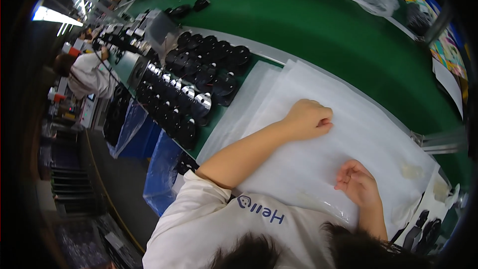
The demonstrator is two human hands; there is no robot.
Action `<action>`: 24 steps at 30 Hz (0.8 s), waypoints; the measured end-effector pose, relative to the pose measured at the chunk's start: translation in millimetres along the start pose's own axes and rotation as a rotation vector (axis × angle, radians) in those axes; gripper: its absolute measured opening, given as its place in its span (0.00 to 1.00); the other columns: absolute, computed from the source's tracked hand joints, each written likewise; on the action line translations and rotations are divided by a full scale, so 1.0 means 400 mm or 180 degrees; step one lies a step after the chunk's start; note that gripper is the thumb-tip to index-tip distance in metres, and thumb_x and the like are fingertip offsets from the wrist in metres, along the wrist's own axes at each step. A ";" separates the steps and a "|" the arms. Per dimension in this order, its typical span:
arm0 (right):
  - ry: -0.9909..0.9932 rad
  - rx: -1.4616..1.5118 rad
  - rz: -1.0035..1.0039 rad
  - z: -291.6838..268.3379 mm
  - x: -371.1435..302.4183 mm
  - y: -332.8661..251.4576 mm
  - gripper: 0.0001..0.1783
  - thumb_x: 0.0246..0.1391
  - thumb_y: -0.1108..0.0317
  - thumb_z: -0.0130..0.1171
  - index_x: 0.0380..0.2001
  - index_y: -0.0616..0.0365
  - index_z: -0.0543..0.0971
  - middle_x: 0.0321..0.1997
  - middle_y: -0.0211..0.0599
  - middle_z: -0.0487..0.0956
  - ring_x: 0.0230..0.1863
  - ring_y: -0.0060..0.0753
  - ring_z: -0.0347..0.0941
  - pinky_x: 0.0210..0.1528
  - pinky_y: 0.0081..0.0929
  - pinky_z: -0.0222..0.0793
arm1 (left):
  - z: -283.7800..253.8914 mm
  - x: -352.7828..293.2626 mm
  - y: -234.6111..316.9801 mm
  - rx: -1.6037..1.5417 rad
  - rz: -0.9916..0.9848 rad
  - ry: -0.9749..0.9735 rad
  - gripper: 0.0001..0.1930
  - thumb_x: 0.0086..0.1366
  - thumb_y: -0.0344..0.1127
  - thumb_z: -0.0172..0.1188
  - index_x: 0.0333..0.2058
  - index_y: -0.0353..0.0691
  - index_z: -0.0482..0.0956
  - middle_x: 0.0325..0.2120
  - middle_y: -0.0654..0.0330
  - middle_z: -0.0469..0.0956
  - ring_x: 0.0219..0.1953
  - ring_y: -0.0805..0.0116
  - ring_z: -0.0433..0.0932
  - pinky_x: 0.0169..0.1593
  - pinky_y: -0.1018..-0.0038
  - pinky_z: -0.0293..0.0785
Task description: The person assembles black plastic components by applying adhesive to them with a glue bottle.
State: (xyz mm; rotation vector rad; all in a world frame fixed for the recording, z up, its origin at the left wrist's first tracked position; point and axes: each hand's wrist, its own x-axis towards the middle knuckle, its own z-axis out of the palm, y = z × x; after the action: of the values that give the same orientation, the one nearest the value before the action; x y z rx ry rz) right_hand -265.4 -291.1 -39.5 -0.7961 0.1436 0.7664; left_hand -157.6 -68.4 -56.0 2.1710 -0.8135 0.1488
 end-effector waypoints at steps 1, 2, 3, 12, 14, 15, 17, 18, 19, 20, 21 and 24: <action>-0.0036 -0.0016 0.0045 0.001 0.000 0.001 0.13 0.46 0.69 0.45 0.37 0.62 0.68 0.33 0.39 0.71 0.35 0.31 0.68 0.39 0.31 0.68 | -0.001 0.000 -0.002 -0.0006 0.0073 0.0004 0.10 0.44 0.34 0.57 0.14 0.43 0.64 0.10 0.63 0.67 0.18 0.62 0.67 0.23 0.67 0.61; 0.0016 -0.0011 -0.0024 0.003 -0.001 0.002 0.13 0.46 0.69 0.44 0.37 0.62 0.67 0.33 0.40 0.70 0.35 0.31 0.68 0.39 0.31 0.68 | -0.001 0.000 -0.002 0.0016 0.0030 0.0037 0.10 0.44 0.34 0.57 0.14 0.43 0.64 0.10 0.63 0.67 0.18 0.62 0.67 0.23 0.67 0.61; 0.0068 -0.0006 -0.0094 0.003 0.000 0.004 0.13 0.46 0.70 0.44 0.37 0.63 0.67 0.34 0.40 0.70 0.35 0.31 0.68 0.39 0.31 0.68 | -0.002 0.000 -0.001 -0.0023 0.0049 0.0040 0.10 0.44 0.34 0.57 0.14 0.44 0.64 0.10 0.63 0.67 0.18 0.62 0.67 0.23 0.68 0.61; 0.0047 0.0099 -0.0047 0.004 -0.001 0.005 0.14 0.43 0.72 0.41 0.37 0.65 0.66 0.32 0.42 0.70 0.34 0.33 0.69 0.38 0.31 0.70 | 0.006 -0.007 -0.007 -0.0067 0.0081 0.0098 0.10 0.44 0.34 0.58 0.14 0.45 0.64 0.10 0.64 0.66 0.18 0.63 0.67 0.23 0.68 0.61; 0.0070 0.0095 -0.0049 0.008 -0.001 0.006 0.14 0.43 0.72 0.42 0.36 0.65 0.66 0.32 0.43 0.71 0.33 0.33 0.69 0.38 0.31 0.70 | 0.008 -0.008 -0.007 -0.0093 0.0103 0.0163 0.10 0.43 0.34 0.57 0.13 0.44 0.64 0.09 0.63 0.66 0.17 0.62 0.67 0.23 0.68 0.61; 0.0097 0.0095 -0.0064 0.009 -0.001 0.006 0.14 0.43 0.72 0.42 0.36 0.64 0.66 0.31 0.43 0.71 0.32 0.33 0.69 0.38 0.31 0.70 | 0.007 -0.008 -0.008 -0.0085 0.0093 0.0154 0.10 0.43 0.34 0.57 0.13 0.45 0.64 0.09 0.63 0.66 0.17 0.62 0.67 0.23 0.67 0.60; 0.0108 0.0087 -0.0067 0.008 -0.001 0.006 0.14 0.43 0.72 0.42 0.36 0.64 0.66 0.31 0.42 0.71 0.32 0.32 0.70 0.38 0.31 0.70 | 0.008 -0.007 -0.006 -0.0089 0.0085 0.0146 0.09 0.43 0.34 0.57 0.14 0.45 0.64 0.09 0.63 0.66 0.17 0.62 0.67 0.23 0.67 0.60; 0.0114 0.0082 -0.0075 0.007 -0.001 0.006 0.14 0.43 0.72 0.43 0.36 0.64 0.66 0.31 0.42 0.71 0.32 0.32 0.70 0.38 0.31 0.70 | 0.007 -0.007 -0.005 -0.0096 0.0092 0.0160 0.09 0.43 0.33 0.57 0.14 0.45 0.64 0.10 0.63 0.66 0.17 0.62 0.67 0.23 0.68 0.60; 0.0117 0.0082 -0.0074 0.006 -0.001 0.005 0.14 0.43 0.72 0.43 0.36 0.64 0.66 0.31 0.42 0.71 0.32 0.32 0.70 0.38 0.31 0.70 | 0.006 -0.006 -0.004 -0.0103 0.0102 0.0173 0.09 0.42 0.33 0.57 0.14 0.45 0.65 0.10 0.63 0.66 0.17 0.62 0.67 0.23 0.68 0.60; 0.0097 0.0069 -0.0082 0.006 -0.001 0.005 0.14 0.43 0.71 0.43 0.36 0.64 0.66 0.31 0.42 0.71 0.32 0.32 0.70 0.38 0.30 0.70 | 0.006 -0.005 -0.004 -0.0105 0.0101 0.0174 0.09 0.42 0.33 0.57 0.14 0.45 0.65 0.10 0.63 0.66 0.17 0.62 0.67 0.23 0.68 0.60; 0.0076 0.0056 -0.0091 0.006 0.000 0.005 0.14 0.43 0.71 0.43 0.36 0.64 0.66 0.32 0.42 0.71 0.32 0.32 0.70 0.38 0.30 0.70 | 0.006 -0.005 -0.003 -0.0084 0.0092 0.0158 0.09 0.42 0.33 0.57 0.13 0.45 0.65 0.10 0.63 0.66 0.17 0.62 0.67 0.23 0.68 0.60; 0.0032 0.0061 -0.0089 0.004 -0.001 0.004 0.14 0.44 0.71 0.44 0.36 0.64 0.66 0.32 0.42 0.71 0.32 0.32 0.70 0.38 0.30 0.70 | 0.007 -0.005 -0.003 -0.0067 0.0067 0.0147 0.09 0.43 0.34 0.57 0.13 0.45 0.65 0.10 0.63 0.67 0.17 0.62 0.67 0.23 0.68 0.60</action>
State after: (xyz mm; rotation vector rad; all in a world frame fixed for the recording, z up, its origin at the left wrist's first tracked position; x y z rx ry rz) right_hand -266.9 -289.4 -39.2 -0.7824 0.1481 0.7338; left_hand -158.8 -68.7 -59.4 2.1320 -0.8085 0.1993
